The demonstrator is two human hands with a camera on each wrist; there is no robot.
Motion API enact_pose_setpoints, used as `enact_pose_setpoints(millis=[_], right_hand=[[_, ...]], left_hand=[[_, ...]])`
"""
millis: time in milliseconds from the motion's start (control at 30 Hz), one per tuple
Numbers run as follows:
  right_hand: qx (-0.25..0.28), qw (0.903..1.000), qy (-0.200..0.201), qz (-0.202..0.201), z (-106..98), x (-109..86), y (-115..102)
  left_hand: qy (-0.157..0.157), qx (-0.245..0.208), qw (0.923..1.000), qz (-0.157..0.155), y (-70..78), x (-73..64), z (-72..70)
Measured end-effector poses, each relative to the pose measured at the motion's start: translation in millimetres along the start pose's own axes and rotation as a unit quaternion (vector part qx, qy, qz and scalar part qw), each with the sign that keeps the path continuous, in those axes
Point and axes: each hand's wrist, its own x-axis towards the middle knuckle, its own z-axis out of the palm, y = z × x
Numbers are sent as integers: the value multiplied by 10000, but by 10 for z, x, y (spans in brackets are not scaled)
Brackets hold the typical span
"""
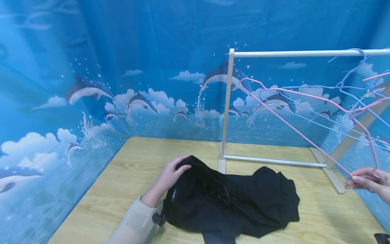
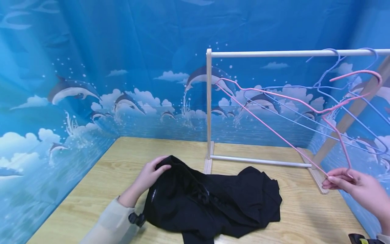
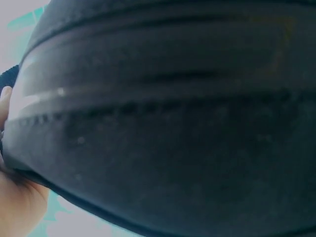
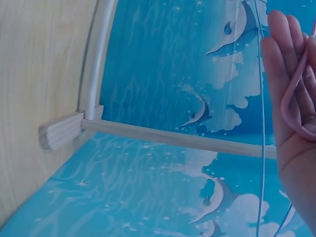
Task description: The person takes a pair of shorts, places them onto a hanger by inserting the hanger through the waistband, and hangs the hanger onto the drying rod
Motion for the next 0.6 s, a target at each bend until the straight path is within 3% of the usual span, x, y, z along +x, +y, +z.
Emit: enact_pose_setpoints(millis=[133,267,367,500,600], right_hand=[[-484,9987,-139,25,-58,-56,144],[363,9970,-635,-261,-21,-92,125],[1043,9879,-1061,-442,64,-103,15],[585,9897,-1230,-447,151,-114,-101],[-203,9925,-1184,-242,191,-127,-148]], left_hand=[[2,15,10000,-12,-4,-3,2],[-4,49,10000,-9,-7,-2,3],[12,42,10000,-33,-6,0,0],[37,8,9999,-100,-6,0,-5],[31,-13,9999,-129,-13,-2,-6]])
